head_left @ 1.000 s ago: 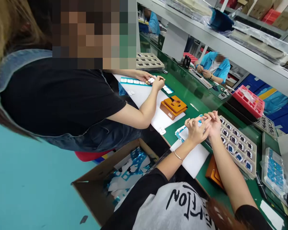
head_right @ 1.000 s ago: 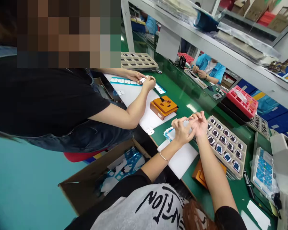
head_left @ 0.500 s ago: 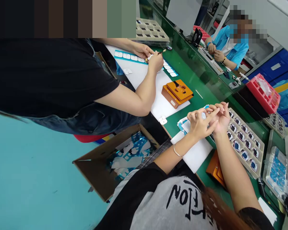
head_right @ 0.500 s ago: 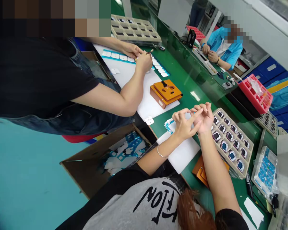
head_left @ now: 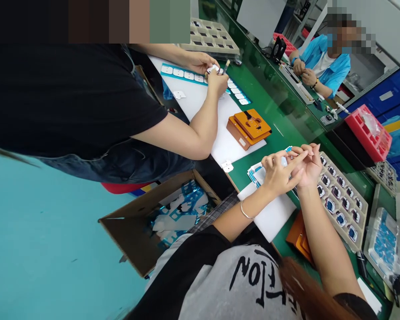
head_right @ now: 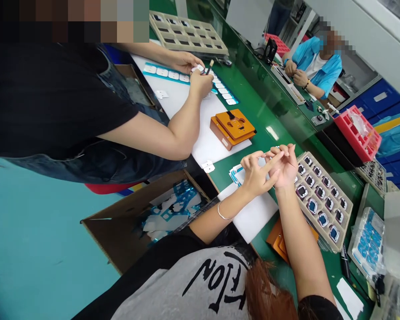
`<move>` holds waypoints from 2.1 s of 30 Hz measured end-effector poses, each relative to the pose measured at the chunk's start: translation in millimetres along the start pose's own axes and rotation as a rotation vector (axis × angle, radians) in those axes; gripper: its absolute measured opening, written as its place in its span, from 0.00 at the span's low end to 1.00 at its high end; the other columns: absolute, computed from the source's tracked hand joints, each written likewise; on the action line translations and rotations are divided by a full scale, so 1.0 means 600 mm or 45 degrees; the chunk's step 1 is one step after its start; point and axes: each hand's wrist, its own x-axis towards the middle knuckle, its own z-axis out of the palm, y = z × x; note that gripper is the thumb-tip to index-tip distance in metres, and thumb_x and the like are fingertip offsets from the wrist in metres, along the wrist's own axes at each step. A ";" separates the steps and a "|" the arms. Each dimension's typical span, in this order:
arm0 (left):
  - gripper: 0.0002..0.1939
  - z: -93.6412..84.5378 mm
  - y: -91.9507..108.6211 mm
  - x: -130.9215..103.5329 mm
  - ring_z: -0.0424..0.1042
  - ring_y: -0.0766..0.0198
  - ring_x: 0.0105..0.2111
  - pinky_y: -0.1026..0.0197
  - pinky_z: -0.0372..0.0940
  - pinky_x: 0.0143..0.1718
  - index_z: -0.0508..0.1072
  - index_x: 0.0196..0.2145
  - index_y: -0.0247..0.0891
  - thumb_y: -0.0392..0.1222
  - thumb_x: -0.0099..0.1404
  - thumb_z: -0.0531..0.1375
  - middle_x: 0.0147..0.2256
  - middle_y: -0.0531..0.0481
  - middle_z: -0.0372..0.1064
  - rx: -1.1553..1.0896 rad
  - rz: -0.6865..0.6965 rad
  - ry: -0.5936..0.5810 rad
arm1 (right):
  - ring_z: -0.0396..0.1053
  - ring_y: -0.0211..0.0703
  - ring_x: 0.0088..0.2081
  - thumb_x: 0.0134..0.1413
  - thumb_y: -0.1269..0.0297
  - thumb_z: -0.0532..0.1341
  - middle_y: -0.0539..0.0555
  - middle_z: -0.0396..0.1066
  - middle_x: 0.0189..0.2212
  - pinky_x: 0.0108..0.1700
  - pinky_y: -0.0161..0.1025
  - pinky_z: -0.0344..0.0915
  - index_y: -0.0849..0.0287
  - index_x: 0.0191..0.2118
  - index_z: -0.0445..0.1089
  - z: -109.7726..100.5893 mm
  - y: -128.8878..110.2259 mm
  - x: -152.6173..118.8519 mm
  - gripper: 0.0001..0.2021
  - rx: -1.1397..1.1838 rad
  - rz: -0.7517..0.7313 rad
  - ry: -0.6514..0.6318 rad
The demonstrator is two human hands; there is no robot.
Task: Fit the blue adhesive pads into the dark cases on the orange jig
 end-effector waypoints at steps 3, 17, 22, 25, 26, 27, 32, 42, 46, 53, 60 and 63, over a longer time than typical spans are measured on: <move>0.27 0.000 0.000 0.000 0.54 0.50 0.49 0.48 0.49 0.51 0.69 0.60 0.56 0.64 0.68 0.50 0.49 0.42 0.56 -0.003 0.007 0.033 | 0.62 0.31 0.21 0.66 0.62 0.61 0.39 0.58 0.17 0.29 0.34 0.65 0.54 0.28 0.63 0.004 0.000 -0.002 0.13 0.054 0.005 0.016; 0.29 0.001 0.000 0.000 0.54 0.50 0.49 0.48 0.49 0.52 0.68 0.61 0.54 0.64 0.68 0.50 0.49 0.43 0.56 -0.029 -0.012 -0.004 | 0.62 0.31 0.21 0.64 0.62 0.62 0.38 0.58 0.16 0.30 0.35 0.66 0.53 0.28 0.63 0.011 0.000 -0.007 0.13 0.018 -0.003 0.005; 0.28 0.002 0.000 0.000 0.54 0.50 0.49 0.49 0.49 0.51 0.69 0.61 0.54 0.63 0.69 0.49 0.49 0.43 0.55 -0.042 0.015 0.047 | 0.62 0.31 0.21 0.61 0.62 0.65 0.38 0.58 0.16 0.30 0.34 0.67 0.53 0.28 0.63 0.011 0.001 -0.008 0.12 -0.025 -0.014 -0.001; 0.27 0.000 0.001 0.001 0.55 0.51 0.49 0.49 0.50 0.52 0.71 0.58 0.53 0.63 0.69 0.49 0.49 0.43 0.56 -0.041 0.012 0.054 | 0.62 0.31 0.22 0.60 0.64 0.66 0.37 0.58 0.16 0.30 0.34 0.67 0.53 0.29 0.62 0.009 0.001 -0.008 0.12 0.013 0.001 -0.037; 0.27 -0.001 0.002 0.001 0.55 0.51 0.49 0.49 0.50 0.52 0.72 0.58 0.52 0.63 0.69 0.49 0.48 0.43 0.56 -0.038 0.003 0.041 | 0.62 0.30 0.22 0.60 0.64 0.65 0.37 0.58 0.16 0.30 0.34 0.67 0.53 0.29 0.62 0.009 0.001 -0.008 0.12 0.005 -0.004 -0.043; 0.27 -0.003 0.003 0.001 0.54 0.50 0.49 0.49 0.50 0.52 0.72 0.58 0.52 0.63 0.69 0.50 0.48 0.42 0.56 -0.035 -0.008 0.022 | 0.62 0.31 0.22 0.61 0.64 0.65 0.38 0.58 0.16 0.30 0.34 0.67 0.53 0.29 0.62 0.009 0.001 -0.008 0.12 -0.008 -0.010 -0.046; 0.27 -0.007 0.004 0.000 0.54 0.50 0.50 0.48 0.50 0.52 0.72 0.58 0.51 0.63 0.68 0.51 0.49 0.42 0.57 -0.042 -0.035 -0.013 | 0.61 0.31 0.21 0.61 0.63 0.65 0.38 0.56 0.17 0.30 0.34 0.67 0.53 0.28 0.62 0.010 0.001 -0.008 0.12 -0.061 -0.033 -0.021; 0.27 -0.003 0.001 -0.005 0.54 0.50 0.50 0.49 0.51 0.52 0.70 0.59 0.55 0.63 0.67 0.53 0.48 0.43 0.56 -0.043 -0.016 0.023 | 0.63 0.32 0.22 0.59 0.65 0.67 0.38 0.57 0.16 0.30 0.36 0.66 0.54 0.28 0.61 0.010 0.003 -0.011 0.14 0.029 0.016 -0.002; 0.26 -0.006 0.002 -0.004 0.55 0.51 0.50 0.49 0.52 0.51 0.71 0.59 0.55 0.61 0.65 0.55 0.48 0.43 0.56 -0.021 0.014 0.060 | 0.63 0.32 0.22 0.56 0.66 0.68 0.38 0.57 0.16 0.30 0.36 0.67 0.55 0.28 0.60 0.008 0.002 -0.010 0.15 0.048 0.015 -0.008; 0.26 -0.004 0.002 -0.007 0.56 0.52 0.49 0.50 0.53 0.51 0.70 0.60 0.57 0.59 0.65 0.57 0.48 0.43 0.56 -0.054 0.010 0.095 | 0.64 0.32 0.24 0.45 0.67 0.75 0.36 0.59 0.17 0.31 0.35 0.68 0.54 0.29 0.60 -0.006 0.001 -0.009 0.20 0.040 0.038 -0.084; 0.27 0.004 0.001 -0.012 0.57 0.52 0.49 0.51 0.53 0.49 0.67 0.61 0.59 0.62 0.67 0.54 0.48 0.44 0.56 -0.020 0.008 0.068 | 0.63 0.31 0.23 0.41 0.68 0.76 0.37 0.58 0.17 0.30 0.35 0.68 0.56 0.28 0.59 -0.019 -0.001 -0.006 0.22 0.005 0.014 -0.106; 0.29 0.010 -0.001 -0.014 0.57 0.52 0.48 0.51 0.53 0.49 0.66 0.62 0.58 0.61 0.66 0.55 0.48 0.44 0.56 -0.033 0.010 0.083 | 0.65 0.33 0.24 0.40 0.66 0.76 0.38 0.58 0.17 0.30 0.38 0.68 0.55 0.28 0.59 -0.026 -0.001 -0.004 0.22 -0.066 -0.004 -0.117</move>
